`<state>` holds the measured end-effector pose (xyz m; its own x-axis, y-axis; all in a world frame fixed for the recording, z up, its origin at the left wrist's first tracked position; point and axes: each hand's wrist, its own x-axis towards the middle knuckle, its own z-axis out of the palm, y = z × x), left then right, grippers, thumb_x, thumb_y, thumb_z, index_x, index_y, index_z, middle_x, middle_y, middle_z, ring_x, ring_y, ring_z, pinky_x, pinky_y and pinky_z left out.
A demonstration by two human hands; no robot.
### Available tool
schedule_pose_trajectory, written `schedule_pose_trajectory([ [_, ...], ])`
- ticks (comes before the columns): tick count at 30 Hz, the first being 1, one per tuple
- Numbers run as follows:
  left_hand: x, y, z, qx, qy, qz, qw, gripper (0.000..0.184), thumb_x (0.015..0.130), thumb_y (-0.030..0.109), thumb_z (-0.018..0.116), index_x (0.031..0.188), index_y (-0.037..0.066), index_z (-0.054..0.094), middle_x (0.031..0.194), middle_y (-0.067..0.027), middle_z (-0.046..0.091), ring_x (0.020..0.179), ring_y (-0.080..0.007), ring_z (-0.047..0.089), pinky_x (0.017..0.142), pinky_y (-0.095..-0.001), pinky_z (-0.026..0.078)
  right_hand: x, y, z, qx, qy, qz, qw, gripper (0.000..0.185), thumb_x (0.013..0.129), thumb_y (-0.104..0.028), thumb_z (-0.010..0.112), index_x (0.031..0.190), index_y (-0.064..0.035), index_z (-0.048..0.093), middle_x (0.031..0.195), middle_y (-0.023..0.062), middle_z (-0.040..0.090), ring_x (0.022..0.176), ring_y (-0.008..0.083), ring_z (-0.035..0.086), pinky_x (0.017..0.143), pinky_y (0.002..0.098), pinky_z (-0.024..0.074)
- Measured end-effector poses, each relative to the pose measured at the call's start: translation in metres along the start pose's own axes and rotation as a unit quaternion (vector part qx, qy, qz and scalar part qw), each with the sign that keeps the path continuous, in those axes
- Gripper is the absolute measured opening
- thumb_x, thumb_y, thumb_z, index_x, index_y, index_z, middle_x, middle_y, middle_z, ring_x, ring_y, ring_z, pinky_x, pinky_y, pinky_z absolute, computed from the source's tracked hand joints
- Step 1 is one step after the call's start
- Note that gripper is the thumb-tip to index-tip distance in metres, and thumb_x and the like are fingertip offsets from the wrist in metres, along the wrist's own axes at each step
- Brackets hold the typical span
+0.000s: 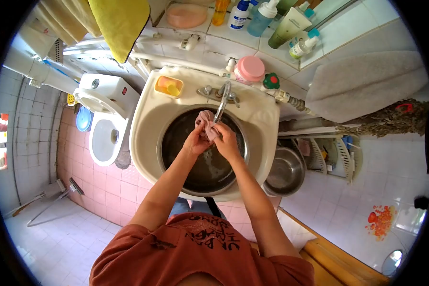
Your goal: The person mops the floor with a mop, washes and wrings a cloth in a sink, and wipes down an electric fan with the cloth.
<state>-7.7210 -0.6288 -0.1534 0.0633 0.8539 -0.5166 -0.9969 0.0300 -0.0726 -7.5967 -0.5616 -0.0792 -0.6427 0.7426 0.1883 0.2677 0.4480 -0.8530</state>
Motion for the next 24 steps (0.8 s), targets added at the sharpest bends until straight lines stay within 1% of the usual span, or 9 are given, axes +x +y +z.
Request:
schedule_pose_trajectory([
  [5, 0.012, 0.002, -0.01, 0.002, -0.043, -0.055, 0.998, 0.032, 0.089, 0.018, 0.063, 0.118, 0.008, 0.056, 0.113, -0.0092, 0.062, 0.108, -0.025, 0.059, 0.097, -0.0462, 0.046, 0.005, 0.009, -0.037, 0.133, -0.108, 0.097, 0.98, 0.043, 0.074, -0.001, 0.055, 0.116, -0.0006, 0.063, 0.114, 0.0157, 0.066, 0.104, 0.0251, 0.064, 0.093, 0.0353, 0.0475],
  [6, 0.016, 0.003, -0.013, -0.025, -0.086, -0.099, 0.991, 0.033, 0.086, 0.013, 0.063, 0.118, 0.006, 0.056, 0.11, -0.0106, 0.063, 0.107, -0.0259, 0.06, 0.097, -0.0471, 0.046, 0.006, 0.021, -0.035, 0.137, -0.021, 0.142, 0.98, 0.036, 0.076, -0.002, 0.056, 0.111, -0.0005, 0.065, 0.106, 0.0135, 0.069, 0.099, 0.0274, 0.065, 0.088, 0.0347, 0.0483],
  [9, -0.004, -0.006, 0.032, -0.005, -0.052, -0.055, 0.997, 0.035, 0.083, 0.007, 0.061, 0.117, 0.002, 0.054, 0.107, -0.0141, 0.062, 0.099, -0.027, 0.06, 0.093, -0.0479, 0.047, 0.042, 0.034, -0.037, -0.179, 0.247, 0.071, 0.95, 0.013, 0.083, -0.01, 0.06, 0.091, -0.0016, 0.065, 0.085, 0.0132, 0.066, 0.083, 0.0337, 0.063, 0.077, 0.0429, 0.049],
  [10, -0.02, -0.012, 0.067, 0.011, 0.024, -0.008, 1.0, 0.037, 0.083, 0.003, 0.058, 0.118, -0.002, 0.051, 0.101, -0.0136, 0.06, 0.085, -0.0224, 0.058, 0.072, -0.0369, 0.053, 0.053, 0.043, -0.037, -0.287, 0.233, 0.099, 0.924, 0.017, 0.084, -0.017, 0.06, 0.089, -0.0019, 0.066, 0.084, 0.0143, 0.065, 0.083, 0.0341, 0.062, 0.077, 0.0446, 0.0487],
  [11, -0.008, -0.007, 0.05, 0.013, 0.025, -0.007, 1.0, 0.037, 0.083, 0.003, 0.058, 0.118, -0.002, 0.051, 0.101, -0.0136, 0.06, 0.085, -0.0224, 0.058, 0.072, -0.0369, 0.053, 0.062, 0.05, -0.037, -0.392, 0.216, 0.125, 0.885, 0.021, 0.084, -0.023, 0.06, 0.087, -0.0022, 0.066, 0.084, 0.0155, 0.065, 0.084, 0.0345, 0.062, 0.076, 0.0464, 0.0484],
  [13, 0.012, 0.002, 0.024, -0.141, -0.059, -0.149, 0.977, 0.038, 0.083, 0.0, 0.057, 0.121, -0.003, 0.049, 0.098, -0.0125, 0.057, 0.076, -0.017, 0.051, 0.049, -0.0233, 0.046, 0.073, 0.061, -0.039, -0.413, 0.133, 0.157, 0.887, 0.028, 0.084, -0.03, 0.058, 0.087, -0.0037, 0.067, 0.086, 0.0156, 0.066, 0.084, 0.0364, 0.063, 0.076, 0.0483, 0.0487],
  [14, 0.013, -0.003, 0.026, -0.163, 0.012, -0.117, 0.98, 0.038, 0.085, -0.001, 0.055, 0.122, -0.003, 0.049, 0.097, -0.0111, 0.054, 0.073, -0.0129, 0.047, 0.038, -0.0155, 0.034, 0.076, 0.064, -0.038, -0.431, 0.048, 0.188, 0.881, 0.034, 0.084, -0.036, 0.056, 0.087, -0.0051, 0.068, 0.088, 0.0156, 0.068, 0.084, 0.0383, 0.064, 0.076, 0.0502, 0.049],
  [21, -0.005, -0.003, 0.016, -0.106, -0.07, -0.145, 0.981, 0.033, 0.09, 0.007, 0.059, 0.12, -0.002, 0.05, 0.099, -0.0096, 0.054, 0.072, -0.0102, 0.045, 0.038, -0.0167, 0.031, 0.075, 0.072, -0.022, -0.36, 0.031, 0.195, 0.912, 0.041, 0.082, -0.042, 0.06, 0.082, -0.0013, 0.067, 0.082, 0.0214, 0.067, 0.081, 0.038, 0.065, 0.074, 0.0493, 0.0501],
  [24, -0.019, -0.015, 0.012, -0.103, -0.048, -0.13, 0.985, 0.032, 0.09, 0.011, 0.06, 0.119, 0.001, 0.05, 0.096, -0.0072, 0.055, 0.069, -0.0085, 0.044, 0.036, -0.016, 0.028, 0.067, 0.069, -0.021, -0.139, -0.017, 0.242, 0.96, 0.051, 0.081, -0.051, 0.062, 0.091, -0.0013, 0.066, 0.085, 0.0188, 0.069, 0.081, 0.0354, 0.067, 0.074, 0.0455, 0.0522],
])
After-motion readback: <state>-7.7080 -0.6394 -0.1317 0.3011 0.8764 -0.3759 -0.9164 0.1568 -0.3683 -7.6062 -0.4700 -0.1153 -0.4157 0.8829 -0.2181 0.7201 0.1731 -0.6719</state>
